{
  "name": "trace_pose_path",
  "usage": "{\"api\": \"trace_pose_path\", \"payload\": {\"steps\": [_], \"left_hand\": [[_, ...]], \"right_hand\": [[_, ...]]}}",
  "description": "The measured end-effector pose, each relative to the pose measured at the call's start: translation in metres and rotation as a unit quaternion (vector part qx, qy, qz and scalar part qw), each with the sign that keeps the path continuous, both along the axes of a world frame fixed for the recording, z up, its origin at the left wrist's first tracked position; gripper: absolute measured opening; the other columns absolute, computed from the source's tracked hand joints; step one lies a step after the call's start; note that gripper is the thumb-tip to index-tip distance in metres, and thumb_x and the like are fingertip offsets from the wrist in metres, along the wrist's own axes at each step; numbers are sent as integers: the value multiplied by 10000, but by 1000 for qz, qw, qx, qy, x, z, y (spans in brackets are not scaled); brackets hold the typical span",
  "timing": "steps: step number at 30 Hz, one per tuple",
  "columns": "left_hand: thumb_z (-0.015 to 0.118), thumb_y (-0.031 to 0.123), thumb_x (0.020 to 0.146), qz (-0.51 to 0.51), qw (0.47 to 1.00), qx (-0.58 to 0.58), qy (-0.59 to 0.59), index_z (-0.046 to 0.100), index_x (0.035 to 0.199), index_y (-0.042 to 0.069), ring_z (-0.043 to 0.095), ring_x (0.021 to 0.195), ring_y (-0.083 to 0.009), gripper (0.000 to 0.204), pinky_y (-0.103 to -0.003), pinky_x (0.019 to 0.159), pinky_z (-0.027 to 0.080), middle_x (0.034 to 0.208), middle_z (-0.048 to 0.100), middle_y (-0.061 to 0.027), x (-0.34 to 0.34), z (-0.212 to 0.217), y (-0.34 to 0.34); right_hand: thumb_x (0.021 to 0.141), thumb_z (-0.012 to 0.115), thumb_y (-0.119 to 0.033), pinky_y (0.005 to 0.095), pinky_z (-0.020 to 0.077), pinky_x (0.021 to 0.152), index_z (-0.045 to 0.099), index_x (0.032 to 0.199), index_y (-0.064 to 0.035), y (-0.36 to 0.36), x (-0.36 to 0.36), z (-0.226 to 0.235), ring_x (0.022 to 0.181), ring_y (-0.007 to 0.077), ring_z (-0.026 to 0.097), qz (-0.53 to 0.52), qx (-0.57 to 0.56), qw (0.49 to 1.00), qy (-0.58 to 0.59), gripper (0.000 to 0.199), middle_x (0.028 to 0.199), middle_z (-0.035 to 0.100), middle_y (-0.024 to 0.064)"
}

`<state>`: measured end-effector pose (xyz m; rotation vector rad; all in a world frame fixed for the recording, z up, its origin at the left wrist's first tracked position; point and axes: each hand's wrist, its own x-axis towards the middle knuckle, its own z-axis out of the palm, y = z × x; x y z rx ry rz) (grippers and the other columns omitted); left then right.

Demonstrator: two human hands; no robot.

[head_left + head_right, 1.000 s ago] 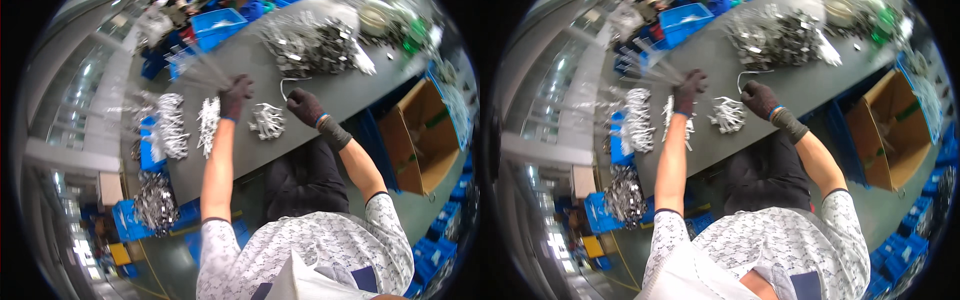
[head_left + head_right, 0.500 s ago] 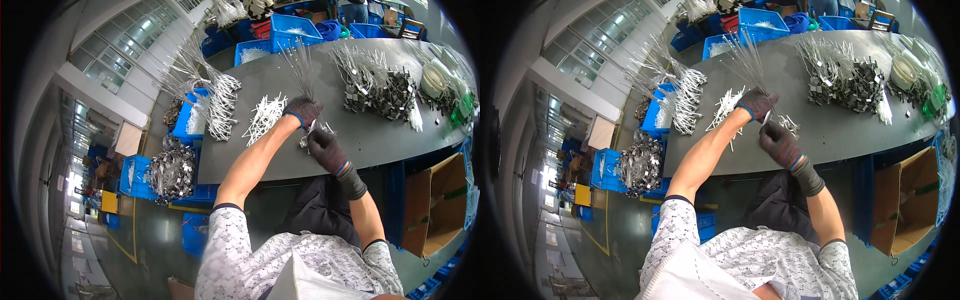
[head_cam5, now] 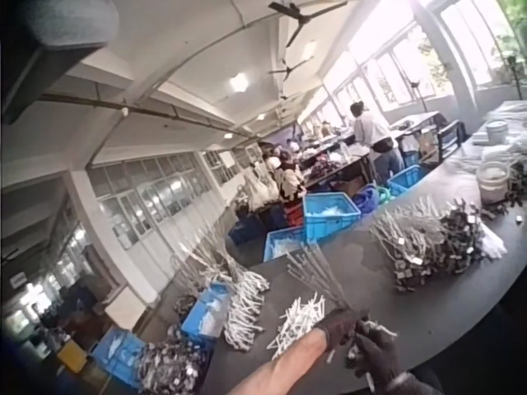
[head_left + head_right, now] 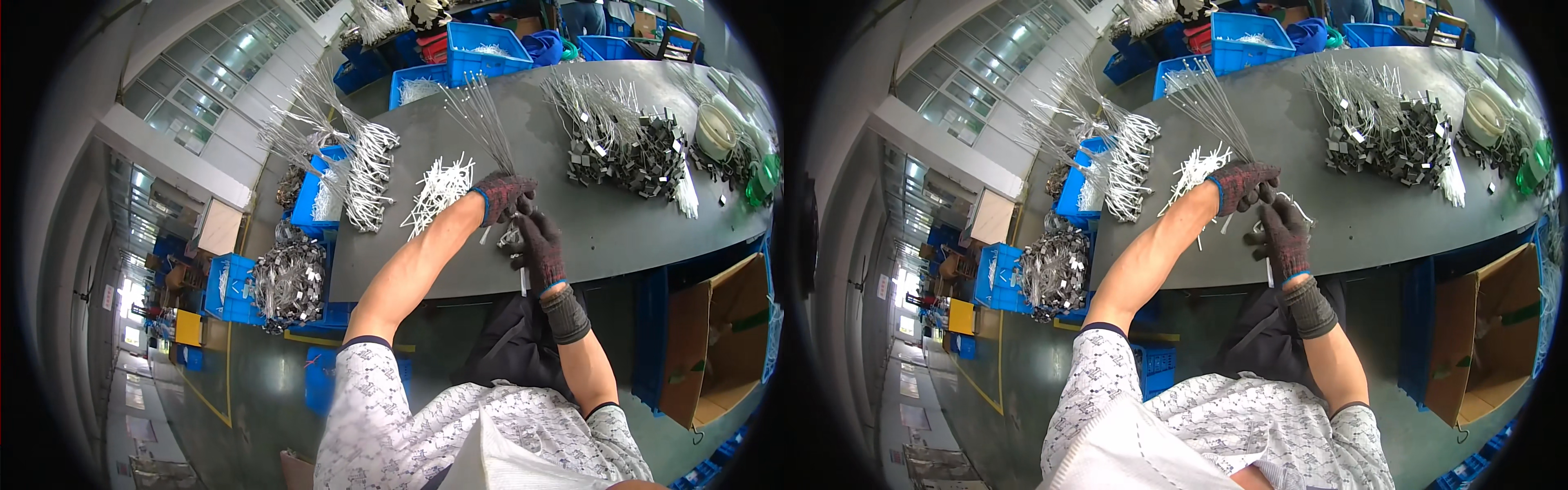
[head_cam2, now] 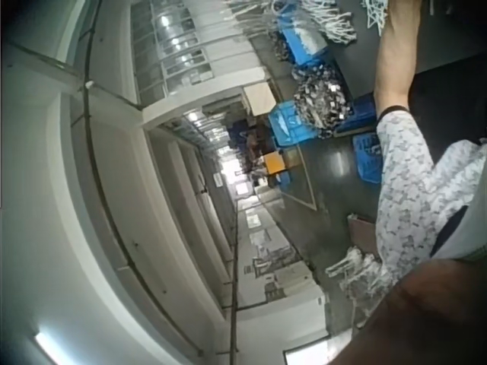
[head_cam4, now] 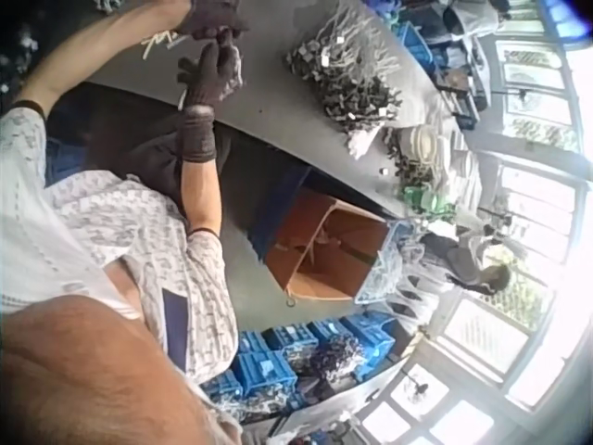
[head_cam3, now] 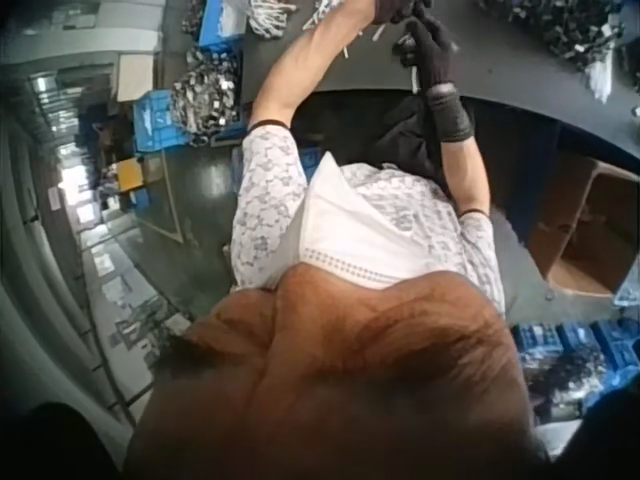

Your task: Sorting and bundling thin metal wires into organized groups on a factory workbench.

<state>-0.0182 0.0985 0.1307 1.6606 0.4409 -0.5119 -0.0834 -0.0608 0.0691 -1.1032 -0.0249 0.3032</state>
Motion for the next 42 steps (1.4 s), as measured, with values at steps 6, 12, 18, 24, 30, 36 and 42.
{"api": "trace_pose_path", "payload": {"steps": [6, 12, 18, 24, 30, 36, 42], "left_hand": [[675, 329, 936, -15, 986, 53, -157, 692, 1043, 24, 506, 598, -117, 324, -307, 537, 424, 776, 671, -15, -17, -6, -7], [591, 231, 1007, -111, 749, 416, -504, 665, 1036, 36, 687, 753, -376, 211, -423, 653, 525, 822, 682, -171, -38, -34, 13], [621, 281, 949, -88, 798, 412, -431, 697, 973, 98, 656, 826, -428, 199, -466, 696, 539, 907, 689, -204, -39, -28, 11], [591, 149, 928, 220, 852, -391, -269, 670, 988, 10, 719, 889, -255, 171, -361, 830, 559, 926, 732, -130, -17, -50, 8], [654, 200, 938, 88, 919, -344, -172, 664, 1040, 57, 688, 843, -250, 176, -409, 800, 575, 904, 691, -98, 24, -44, 6], [720, 209, 912, -171, 906, 79, -378, 670, 959, 35, 628, 680, -185, 188, -416, 705, 618, 790, 623, -46, 44, -53, 11], [693, 271, 960, 53, 950, -238, -195, 667, 948, 61, 550, 584, -104, 212, -420, 811, 597, 744, 585, 6, 25, -38, 7]], "right_hand": [[944, 632, -185, 346, 439, 479, 670, 999, -102, -25, 18, -22, 520, 184, 546, 106, -81, 981, -142, 107, 745, 624, 23], [933, 606, -151, 258, 294, 416, 669, 913, -65, -48, 36, -10, 454, 57, 437, 26, -169, 923, -344, 108, 641, 524, -7], [1009, 564, -205, 219, 315, 444, 698, 1007, -24, -62, 49, -36, 462, 45, 436, 145, -125, 978, -87, 226, 658, 558, -15], [1016, 599, -339, 266, 419, 451, 694, 1077, -11, -53, 62, -6, 497, 91, 523, 287, -220, 928, -94, 347, 634, 561, 9], [899, 683, -250, 316, 534, 611, 716, 1057, -55, -78, 146, 21, 657, 164, 653, 72, -338, 807, -479, 253, 805, 705, 64], [947, 633, -258, 440, 562, 776, 689, 1137, -94, -34, 160, 54, 875, 398, 689, -22, -467, 705, -533, 257, 988, 708, 192], [958, 636, -261, 447, 558, 742, 616, 1208, -81, -42, 120, 25, 861, 391, 692, -7, -276, 877, -393, 309, 1061, 692, 190]]}}
